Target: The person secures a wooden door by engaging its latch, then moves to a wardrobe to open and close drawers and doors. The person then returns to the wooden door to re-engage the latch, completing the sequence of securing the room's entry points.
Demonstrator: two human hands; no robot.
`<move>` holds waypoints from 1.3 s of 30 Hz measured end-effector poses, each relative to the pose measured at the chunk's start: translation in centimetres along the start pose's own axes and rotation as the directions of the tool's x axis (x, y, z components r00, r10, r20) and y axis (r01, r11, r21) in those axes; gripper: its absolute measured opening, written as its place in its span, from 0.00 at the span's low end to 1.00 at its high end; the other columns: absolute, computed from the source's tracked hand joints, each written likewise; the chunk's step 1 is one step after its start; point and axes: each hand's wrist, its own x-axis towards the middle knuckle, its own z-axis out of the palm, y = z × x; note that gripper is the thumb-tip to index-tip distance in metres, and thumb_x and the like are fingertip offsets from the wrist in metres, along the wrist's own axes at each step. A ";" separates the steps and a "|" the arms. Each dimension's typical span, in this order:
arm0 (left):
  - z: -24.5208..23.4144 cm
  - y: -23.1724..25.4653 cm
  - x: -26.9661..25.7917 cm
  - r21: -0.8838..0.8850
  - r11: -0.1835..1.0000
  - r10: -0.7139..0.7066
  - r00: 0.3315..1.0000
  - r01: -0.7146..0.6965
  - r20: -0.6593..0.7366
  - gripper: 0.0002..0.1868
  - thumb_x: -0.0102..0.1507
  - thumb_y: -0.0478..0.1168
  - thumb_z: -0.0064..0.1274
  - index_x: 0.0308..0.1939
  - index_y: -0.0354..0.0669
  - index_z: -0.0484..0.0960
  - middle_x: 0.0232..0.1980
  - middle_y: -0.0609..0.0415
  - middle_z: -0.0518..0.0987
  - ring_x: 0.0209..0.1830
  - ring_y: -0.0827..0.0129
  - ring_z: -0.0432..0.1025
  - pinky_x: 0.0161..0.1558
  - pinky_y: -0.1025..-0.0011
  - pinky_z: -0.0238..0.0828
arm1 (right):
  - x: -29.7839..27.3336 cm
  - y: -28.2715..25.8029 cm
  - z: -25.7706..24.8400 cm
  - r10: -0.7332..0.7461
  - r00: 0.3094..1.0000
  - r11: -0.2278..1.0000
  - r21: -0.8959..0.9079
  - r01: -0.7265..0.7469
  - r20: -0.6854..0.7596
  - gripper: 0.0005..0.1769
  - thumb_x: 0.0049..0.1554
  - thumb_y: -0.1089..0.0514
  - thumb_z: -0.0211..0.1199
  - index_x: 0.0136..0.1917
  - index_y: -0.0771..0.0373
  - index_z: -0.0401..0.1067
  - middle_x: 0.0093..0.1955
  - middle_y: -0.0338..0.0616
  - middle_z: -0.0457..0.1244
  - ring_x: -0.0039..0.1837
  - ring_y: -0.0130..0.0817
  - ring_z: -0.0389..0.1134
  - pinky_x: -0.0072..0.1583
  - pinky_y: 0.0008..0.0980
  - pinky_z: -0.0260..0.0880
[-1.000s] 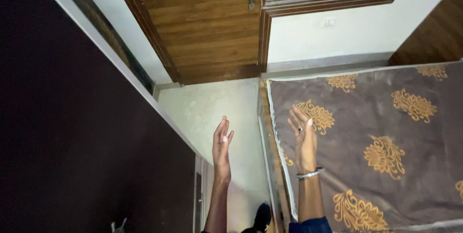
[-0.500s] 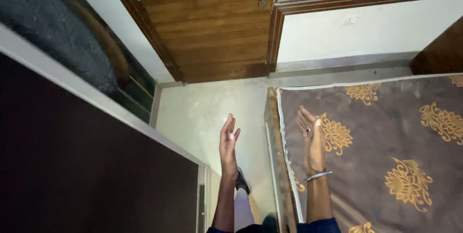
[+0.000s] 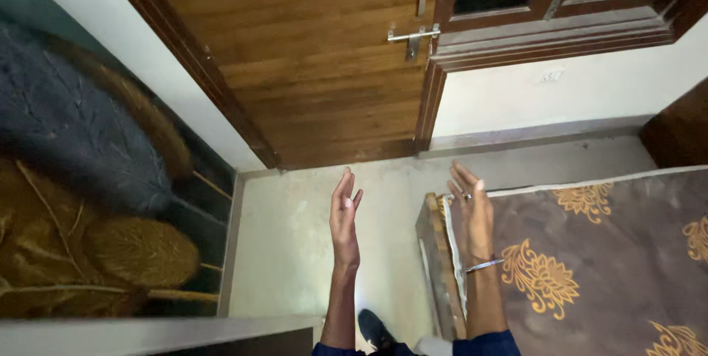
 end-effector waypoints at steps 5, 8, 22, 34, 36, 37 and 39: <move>-1.1 -2.1 4.7 0.007 0.999 -0.045 0.999 0.045 -0.029 0.32 0.73 0.52 0.38 0.77 0.39 0.59 0.83 0.44 0.56 0.84 0.53 0.49 0.78 0.50 0.50 | 4.5 3.2 3.6 0.110 0.993 0.994 0.006 -0.110 0.041 0.35 0.69 0.43 0.38 0.74 0.73 0.59 0.79 0.56 0.55 0.81 0.44 0.54 0.78 0.43 0.51; -1.3 -4.0 7.6 0.011 0.997 -0.079 0.996 0.079 -0.032 0.32 0.73 0.52 0.38 0.77 0.38 0.59 0.83 0.44 0.56 0.84 0.53 0.49 0.78 0.50 0.50 | 8.4 4.9 4.6 0.104 0.993 0.994 0.023 -0.106 0.057 0.33 0.69 0.44 0.40 0.74 0.74 0.59 0.78 0.56 0.56 0.81 0.44 0.54 0.78 0.44 0.53; 3.4 -12.8 28.7 0.020 0.998 -0.055 0.998 0.055 0.008 0.31 0.73 0.49 0.39 0.77 0.39 0.58 0.84 0.45 0.54 0.85 0.54 0.47 0.79 0.52 0.48 | 32.3 7.2 4.9 0.150 0.986 0.984 -0.108 -0.141 0.073 0.25 0.67 0.51 0.50 0.73 0.63 0.65 0.76 0.48 0.60 0.78 0.38 0.59 0.75 0.38 0.59; 6.3 -18.8 39.3 0.026 0.992 -0.123 0.991 0.122 0.049 0.28 0.73 0.42 0.40 0.77 0.40 0.59 0.83 0.45 0.56 0.85 0.55 0.48 0.79 0.55 0.48 | 42.4 11.1 4.2 0.217 0.976 0.965 -0.153 -0.212 0.017 0.26 0.64 0.52 0.55 0.74 0.60 0.65 0.76 0.47 0.60 0.79 0.37 0.57 0.76 0.38 0.56; 6.4 -20.1 41.2 0.000 0.993 -0.121 0.991 0.122 0.058 0.28 0.72 0.40 0.41 0.77 0.40 0.59 0.84 0.46 0.54 0.85 0.56 0.47 0.79 0.55 0.47 | 43.9 12.3 4.5 0.231 0.973 0.957 -0.186 -0.224 0.017 0.27 0.64 0.52 0.55 0.75 0.60 0.65 0.76 0.48 0.60 0.78 0.38 0.57 0.76 0.37 0.56; 6.4 -20.7 42.3 -0.003 0.992 -0.127 0.989 0.128 0.069 0.28 0.72 0.39 0.42 0.77 0.40 0.59 0.84 0.46 0.54 0.85 0.56 0.47 0.79 0.55 0.46 | 44.9 12.8 4.5 0.269 0.963 0.946 -0.189 -0.263 0.006 0.28 0.64 0.52 0.54 0.76 0.59 0.61 0.77 0.47 0.58 0.78 0.38 0.57 0.75 0.38 0.56; 6.5 -21.9 44.5 -0.006 0.989 -0.146 0.985 0.147 0.096 0.28 0.72 0.38 0.42 0.77 0.40 0.59 0.84 0.46 0.55 0.85 0.56 0.48 0.79 0.56 0.46 | 46.7 14.1 4.5 0.348 0.937 0.919 -0.190 -0.346 -0.023 0.32 0.63 0.52 0.54 0.79 0.57 0.55 0.79 0.45 0.55 0.77 0.38 0.57 0.75 0.38 0.57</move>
